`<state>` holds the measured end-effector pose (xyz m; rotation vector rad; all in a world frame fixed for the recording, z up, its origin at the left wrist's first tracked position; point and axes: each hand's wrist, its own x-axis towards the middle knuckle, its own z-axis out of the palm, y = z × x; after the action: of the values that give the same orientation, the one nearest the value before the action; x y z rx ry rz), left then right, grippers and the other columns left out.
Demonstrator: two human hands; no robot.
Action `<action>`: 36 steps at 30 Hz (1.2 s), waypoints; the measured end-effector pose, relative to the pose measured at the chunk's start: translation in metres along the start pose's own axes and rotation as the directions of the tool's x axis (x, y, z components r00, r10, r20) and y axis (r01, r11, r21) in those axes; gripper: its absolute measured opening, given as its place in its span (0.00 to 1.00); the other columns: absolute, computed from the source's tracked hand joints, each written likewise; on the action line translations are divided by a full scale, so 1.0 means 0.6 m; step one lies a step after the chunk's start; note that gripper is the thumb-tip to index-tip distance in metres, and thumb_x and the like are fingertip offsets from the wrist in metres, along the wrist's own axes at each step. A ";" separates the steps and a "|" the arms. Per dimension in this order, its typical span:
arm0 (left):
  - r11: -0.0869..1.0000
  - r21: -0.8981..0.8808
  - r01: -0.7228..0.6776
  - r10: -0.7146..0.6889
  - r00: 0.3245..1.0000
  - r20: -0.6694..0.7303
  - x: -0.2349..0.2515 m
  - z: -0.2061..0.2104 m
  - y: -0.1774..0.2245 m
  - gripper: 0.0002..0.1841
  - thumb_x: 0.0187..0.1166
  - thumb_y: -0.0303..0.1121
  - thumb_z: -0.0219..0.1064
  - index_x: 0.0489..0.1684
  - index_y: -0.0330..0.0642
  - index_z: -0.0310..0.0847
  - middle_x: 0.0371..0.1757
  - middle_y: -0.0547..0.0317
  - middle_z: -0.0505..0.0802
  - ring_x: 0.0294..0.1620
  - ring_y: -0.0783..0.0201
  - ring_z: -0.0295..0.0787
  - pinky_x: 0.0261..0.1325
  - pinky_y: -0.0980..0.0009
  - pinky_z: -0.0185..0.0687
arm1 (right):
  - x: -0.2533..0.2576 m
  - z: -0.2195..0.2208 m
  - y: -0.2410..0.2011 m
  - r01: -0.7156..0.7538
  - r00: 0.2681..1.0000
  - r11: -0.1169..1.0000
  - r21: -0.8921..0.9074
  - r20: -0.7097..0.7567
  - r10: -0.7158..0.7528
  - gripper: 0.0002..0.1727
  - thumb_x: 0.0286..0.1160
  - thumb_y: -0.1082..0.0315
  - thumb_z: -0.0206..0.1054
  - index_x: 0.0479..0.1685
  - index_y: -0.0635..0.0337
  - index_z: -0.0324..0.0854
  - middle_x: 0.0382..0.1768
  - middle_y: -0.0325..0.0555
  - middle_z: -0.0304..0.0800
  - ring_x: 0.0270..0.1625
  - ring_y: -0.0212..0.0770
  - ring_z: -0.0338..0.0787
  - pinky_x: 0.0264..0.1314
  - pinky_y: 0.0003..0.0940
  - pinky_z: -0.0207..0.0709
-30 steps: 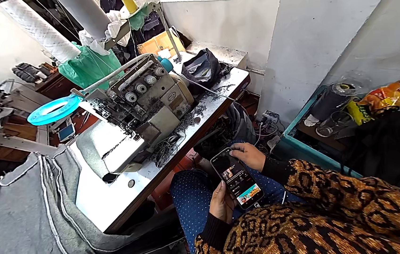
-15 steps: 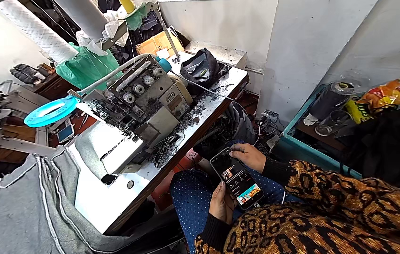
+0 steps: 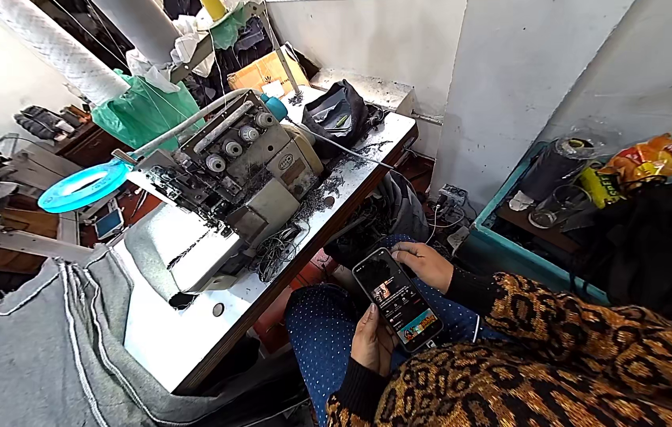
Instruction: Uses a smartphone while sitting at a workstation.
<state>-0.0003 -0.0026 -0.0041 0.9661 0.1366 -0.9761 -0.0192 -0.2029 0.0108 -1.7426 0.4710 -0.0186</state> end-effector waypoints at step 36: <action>1.000 0.005 0.005 -0.004 1.000 -0.009 0.002 -0.002 0.000 0.23 0.96 0.37 0.30 0.69 0.33 0.67 0.50 0.45 0.94 0.49 0.55 0.95 0.53 0.59 0.92 | -0.073 0.001 0.068 0.068 0.997 0.993 0.098 -0.043 -0.064 0.22 0.83 0.65 0.56 0.73 0.63 0.74 0.53 0.47 0.90 0.55 0.35 0.90 0.63 0.36 0.81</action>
<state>0.0006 -0.0023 -0.0056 0.9752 0.1443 -0.9766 -0.0716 -0.1944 -0.0169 -1.6616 0.4340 -0.1217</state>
